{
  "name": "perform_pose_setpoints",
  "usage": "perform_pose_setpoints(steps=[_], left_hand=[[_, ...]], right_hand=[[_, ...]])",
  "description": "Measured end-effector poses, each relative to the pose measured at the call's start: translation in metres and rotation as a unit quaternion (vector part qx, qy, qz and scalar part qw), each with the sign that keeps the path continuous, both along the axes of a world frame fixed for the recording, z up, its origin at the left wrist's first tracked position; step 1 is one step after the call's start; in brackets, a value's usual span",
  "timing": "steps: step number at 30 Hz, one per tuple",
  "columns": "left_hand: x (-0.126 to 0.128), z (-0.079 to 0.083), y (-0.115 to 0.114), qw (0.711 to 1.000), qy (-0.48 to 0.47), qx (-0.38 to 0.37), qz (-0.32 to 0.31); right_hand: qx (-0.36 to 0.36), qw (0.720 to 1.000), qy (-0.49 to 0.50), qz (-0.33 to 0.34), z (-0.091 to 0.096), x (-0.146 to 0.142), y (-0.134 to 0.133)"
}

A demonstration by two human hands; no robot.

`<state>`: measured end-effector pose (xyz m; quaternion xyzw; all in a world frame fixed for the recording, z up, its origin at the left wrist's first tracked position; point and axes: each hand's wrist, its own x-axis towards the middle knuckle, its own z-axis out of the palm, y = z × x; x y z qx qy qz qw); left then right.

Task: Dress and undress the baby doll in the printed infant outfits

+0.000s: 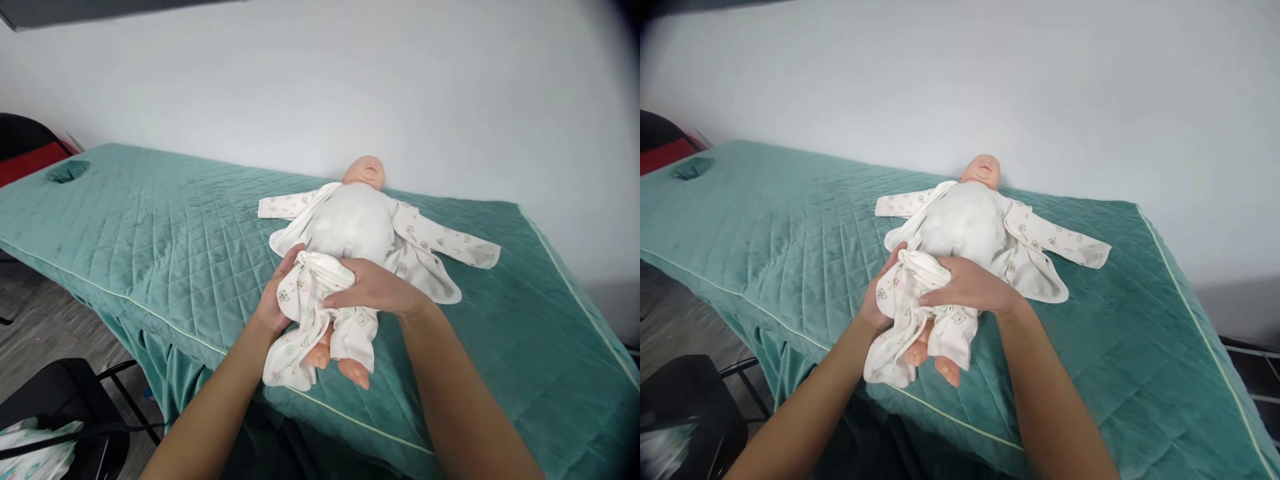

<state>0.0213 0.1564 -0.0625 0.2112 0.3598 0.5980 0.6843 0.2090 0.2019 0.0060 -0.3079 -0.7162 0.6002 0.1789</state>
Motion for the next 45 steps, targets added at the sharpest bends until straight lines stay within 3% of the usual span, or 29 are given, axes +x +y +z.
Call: perform_pose_setpoints(steps=[4, 9, 12, 14, 18, 23, 25, 28, 33, 38, 42, 45], left_hand=[[0.002, 0.002, 0.001, 0.999, -0.034, -0.003, 0.007], [0.001, 0.009, -0.006, 0.995, -0.055, 0.067, -0.057], [-0.001, 0.015, -0.014, 0.987, -0.029, 0.113, -0.111], [-0.001, 0.017, -0.017, 0.987, -0.014, 0.103, -0.124], [0.000, 0.013, -0.014, 0.996, -0.019, 0.063, -0.065], [0.002, 0.004, -0.007, 0.999, -0.033, 0.038, 0.012], [0.002, 0.003, -0.007, 0.998, -0.032, 0.036, 0.026], [0.002, 0.003, -0.009, 0.998, -0.030, 0.038, 0.028], [0.006, 0.005, -0.008, 1.000, 0.000, 0.030, 0.006], [0.012, 0.013, -0.011, 0.997, 0.067, 0.046, -0.012], [0.007, 0.031, -0.020, 0.979, 0.154, 0.080, -0.105], [0.001, 0.045, -0.028, 0.957, 0.236, 0.076, -0.151]], right_hand=[[-0.040, 0.997, 0.059, -0.043, -0.003, -0.001, -0.001], [-0.064, 0.980, 0.078, -0.173, -0.008, -0.004, 0.001], [-0.049, 0.973, 0.063, -0.215, -0.011, -0.007, 0.002], [-0.034, 0.972, 0.049, -0.229, -0.012, -0.010, 0.001], [-0.029, 0.976, 0.055, -0.207, -0.008, -0.013, -0.003], [-0.024, 0.999, -0.012, -0.041, 0.005, -0.009, -0.006], [-0.010, 0.998, -0.063, -0.013, 0.007, -0.007, -0.006], [-0.018, 0.998, -0.049, -0.024, 0.003, -0.004, -0.006], [-0.075, 0.990, 0.085, -0.078, -0.012, -0.001, -0.001], [-0.104, 0.980, 0.122, -0.114, -0.017, -0.003, -0.001], [-0.071, 0.978, 0.109, -0.164, -0.017, -0.005, -0.007], [-0.021, 0.984, 0.076, -0.163, -0.018, -0.006, -0.011]])
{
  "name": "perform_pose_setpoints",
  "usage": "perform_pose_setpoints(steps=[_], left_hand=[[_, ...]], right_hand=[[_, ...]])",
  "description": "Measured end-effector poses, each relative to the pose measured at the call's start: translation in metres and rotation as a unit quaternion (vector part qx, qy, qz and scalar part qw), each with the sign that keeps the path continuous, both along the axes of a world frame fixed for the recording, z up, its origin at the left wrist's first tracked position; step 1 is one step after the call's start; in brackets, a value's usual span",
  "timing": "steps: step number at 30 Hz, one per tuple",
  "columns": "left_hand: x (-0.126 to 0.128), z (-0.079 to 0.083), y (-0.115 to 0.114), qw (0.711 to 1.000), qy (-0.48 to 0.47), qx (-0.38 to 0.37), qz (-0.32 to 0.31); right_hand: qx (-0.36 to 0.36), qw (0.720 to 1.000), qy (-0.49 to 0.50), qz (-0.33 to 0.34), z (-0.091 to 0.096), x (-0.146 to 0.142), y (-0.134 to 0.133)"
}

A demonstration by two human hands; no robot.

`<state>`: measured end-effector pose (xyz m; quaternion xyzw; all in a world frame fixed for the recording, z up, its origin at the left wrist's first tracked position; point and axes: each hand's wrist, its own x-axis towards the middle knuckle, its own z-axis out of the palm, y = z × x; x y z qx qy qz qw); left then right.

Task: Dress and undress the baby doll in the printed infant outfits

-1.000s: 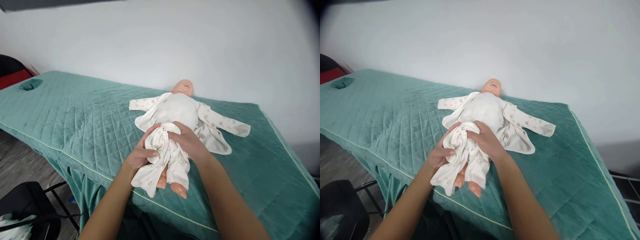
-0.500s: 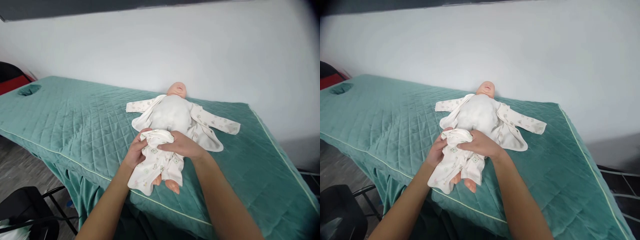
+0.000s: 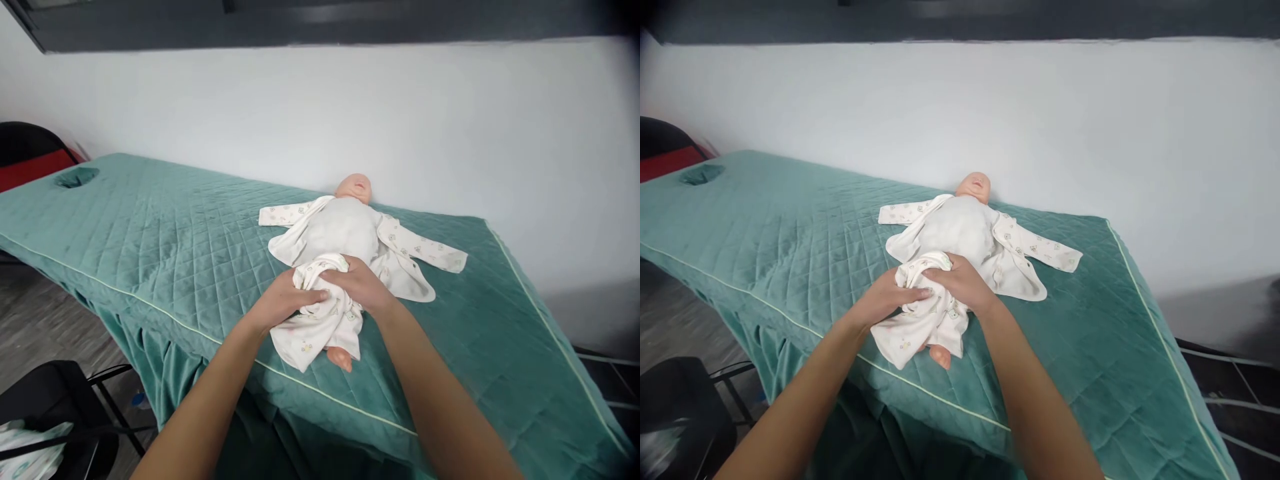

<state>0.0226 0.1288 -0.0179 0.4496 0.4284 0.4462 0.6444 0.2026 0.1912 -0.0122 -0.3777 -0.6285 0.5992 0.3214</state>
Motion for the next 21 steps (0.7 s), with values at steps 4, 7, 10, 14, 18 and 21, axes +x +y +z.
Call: perform_pose_setpoints(steps=[4, 7, 10, 14, 18, 21], left_hand=[[0.002, 0.004, -0.008, 0.997, -0.063, -0.019, 0.039], [0.008, 0.000, -0.012, 0.977, -0.185, -0.034, 0.097], [0.015, 0.001, -0.015, 0.967, -0.215, -0.041, 0.127], [0.018, 0.011, -0.017, 0.970, -0.205, -0.048, 0.123], [0.015, 0.022, -0.029, 0.971, -0.194, -0.092, 0.107], [0.015, 0.025, -0.054, 0.971, -0.191, -0.096, 0.104]], right_hand=[[0.061, 0.996, -0.059, 0.029, 0.008, 0.000, -0.004], [0.074, 0.984, -0.114, 0.114, 0.024, 0.002, -0.009], [0.065, 0.963, -0.171, 0.198, 0.039, 0.006, -0.016], [0.049, 0.962, -0.237, 0.124, 0.038, 0.008, -0.018], [0.068, 0.969, -0.234, 0.047, 0.025, 0.005, -0.013], [0.106, 0.965, -0.232, 0.061, 0.020, 0.003, -0.012]])
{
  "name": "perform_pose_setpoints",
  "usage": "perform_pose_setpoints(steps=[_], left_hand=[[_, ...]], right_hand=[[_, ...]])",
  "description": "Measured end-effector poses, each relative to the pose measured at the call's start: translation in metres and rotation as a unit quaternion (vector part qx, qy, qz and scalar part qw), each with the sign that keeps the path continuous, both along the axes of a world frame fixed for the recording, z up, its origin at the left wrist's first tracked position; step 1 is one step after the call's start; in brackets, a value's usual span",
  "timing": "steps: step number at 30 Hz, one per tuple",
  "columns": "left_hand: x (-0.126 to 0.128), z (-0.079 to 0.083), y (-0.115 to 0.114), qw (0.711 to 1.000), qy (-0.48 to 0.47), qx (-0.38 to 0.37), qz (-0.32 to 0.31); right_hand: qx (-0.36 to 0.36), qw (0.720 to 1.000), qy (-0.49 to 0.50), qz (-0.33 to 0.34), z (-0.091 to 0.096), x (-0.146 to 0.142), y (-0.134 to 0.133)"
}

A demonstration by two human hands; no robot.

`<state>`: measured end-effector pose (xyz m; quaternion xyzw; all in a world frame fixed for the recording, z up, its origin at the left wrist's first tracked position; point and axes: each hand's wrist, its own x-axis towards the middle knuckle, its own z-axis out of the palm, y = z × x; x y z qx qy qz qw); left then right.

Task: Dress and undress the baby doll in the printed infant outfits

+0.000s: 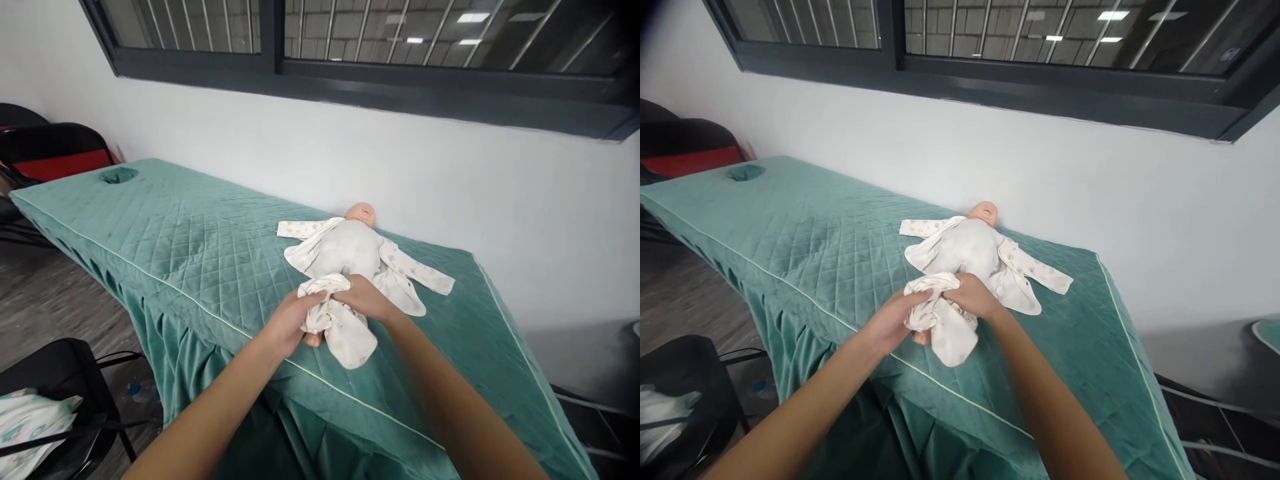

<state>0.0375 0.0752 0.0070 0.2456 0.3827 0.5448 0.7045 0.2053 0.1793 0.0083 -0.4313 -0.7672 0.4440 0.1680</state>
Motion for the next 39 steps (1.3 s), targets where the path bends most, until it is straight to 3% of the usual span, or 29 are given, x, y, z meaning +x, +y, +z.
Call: perform_pose_setpoints(steps=[5, 9, 13, 19, 21, 23, 26, 31, 36, 39], left_hand=[[0.011, -0.001, -0.049, 0.996, -0.045, -0.038, 0.071], [0.026, -0.009, -0.075, 0.987, -0.065, -0.099, 0.104], [0.029, -0.029, -0.086, 0.982, -0.002, -0.112, 0.150], [-0.002, -0.064, -0.078, 0.953, 0.167, -0.069, 0.244], [-0.012, -0.067, -0.070, 0.952, 0.206, -0.060, 0.216], [-0.019, -0.065, -0.063, 0.963, 0.223, -0.051, 0.141], [-0.022, -0.058, -0.056, 0.966, 0.253, -0.022, 0.050], [-0.021, -0.046, -0.047, 0.964, 0.257, 0.047, -0.042], [-0.028, -0.049, -0.027, 0.948, 0.306, 0.041, -0.076], [-0.039, -0.054, -0.011, 0.915, 0.390, 0.086, -0.060]], right_hand=[[0.081, 0.991, -0.099, 0.044, -0.003, -0.002, -0.001], [0.134, 0.978, -0.146, 0.071, -0.006, -0.002, -0.003], [0.150, 0.971, -0.156, 0.097, -0.007, 0.000, -0.007], [0.166, 0.966, -0.175, 0.096, -0.012, -0.002, -0.010], [0.174, 0.962, -0.188, 0.094, -0.014, -0.004, -0.011], [0.184, 0.958, -0.201, 0.091, -0.015, -0.006, -0.012], [0.188, 0.957, -0.204, 0.087, -0.015, -0.008, -0.013], [0.179, 0.964, -0.187, 0.068, -0.015, -0.008, -0.015], [0.156, 0.975, -0.151, 0.048, -0.015, -0.004, -0.017], [0.128, 0.983, -0.118, 0.052, -0.014, -0.001, -0.017]])
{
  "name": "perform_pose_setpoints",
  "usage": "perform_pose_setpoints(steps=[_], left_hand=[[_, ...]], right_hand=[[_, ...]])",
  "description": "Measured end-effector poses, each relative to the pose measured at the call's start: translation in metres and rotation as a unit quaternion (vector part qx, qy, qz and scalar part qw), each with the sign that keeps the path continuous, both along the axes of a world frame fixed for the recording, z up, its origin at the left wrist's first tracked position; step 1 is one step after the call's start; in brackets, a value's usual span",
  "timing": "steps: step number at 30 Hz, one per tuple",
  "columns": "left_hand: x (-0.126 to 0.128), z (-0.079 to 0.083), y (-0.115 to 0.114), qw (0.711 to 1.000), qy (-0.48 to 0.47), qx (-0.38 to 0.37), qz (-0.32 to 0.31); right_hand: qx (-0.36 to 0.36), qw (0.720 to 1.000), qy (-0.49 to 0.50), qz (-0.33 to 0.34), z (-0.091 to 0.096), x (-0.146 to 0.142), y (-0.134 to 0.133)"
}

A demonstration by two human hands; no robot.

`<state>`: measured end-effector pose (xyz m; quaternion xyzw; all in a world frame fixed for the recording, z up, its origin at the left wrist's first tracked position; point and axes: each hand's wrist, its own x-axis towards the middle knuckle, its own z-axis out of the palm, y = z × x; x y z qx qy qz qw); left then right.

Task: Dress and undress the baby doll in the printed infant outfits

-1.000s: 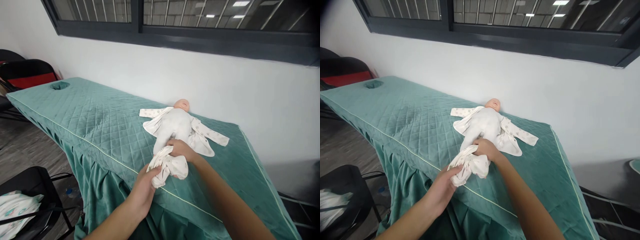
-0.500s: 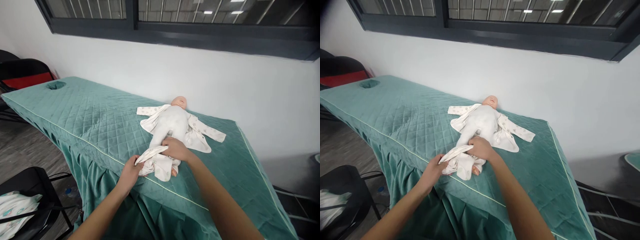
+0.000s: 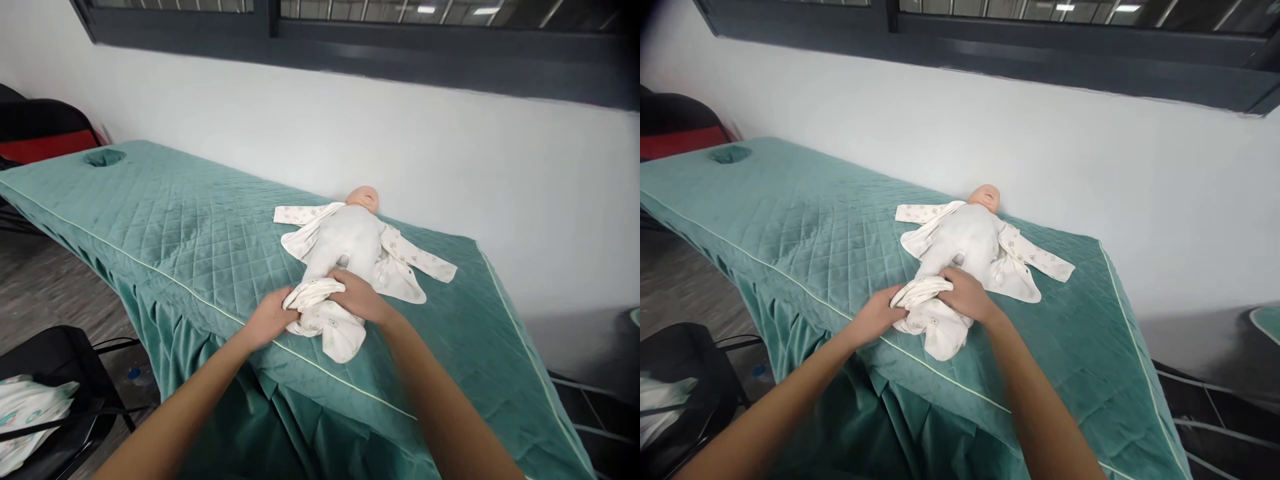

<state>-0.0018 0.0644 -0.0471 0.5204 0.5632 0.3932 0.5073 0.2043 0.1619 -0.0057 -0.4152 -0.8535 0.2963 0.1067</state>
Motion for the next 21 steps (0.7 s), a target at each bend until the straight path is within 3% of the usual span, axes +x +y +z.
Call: perform_pose_setpoints(steps=[4, 7, 11, 15, 21], left_hand=[[-0.015, -0.006, 0.025, 0.982, 0.141, 0.126, 0.029], [-0.019, -0.010, 0.048, 0.971, 0.143, 0.178, 0.066], [-0.012, -0.013, 0.082, 0.960, 0.146, 0.211, 0.108], [0.001, -0.010, 0.111, 0.948, 0.193, 0.224, 0.115], [0.010, -0.013, 0.133, 0.904, 0.316, 0.260, 0.123]], right_hand=[[-0.012, 1.000, 0.009, -0.021, 0.001, -0.002, -0.002], [0.006, 0.999, -0.011, -0.043, 0.000, -0.006, -0.005], [-0.004, 0.997, 0.012, -0.082, -0.002, -0.009, -0.007], [-0.024, 0.982, 0.056, -0.176, -0.003, -0.007, -0.002], [-0.024, 0.959, 0.092, -0.267, -0.005, -0.007, 0.011]])
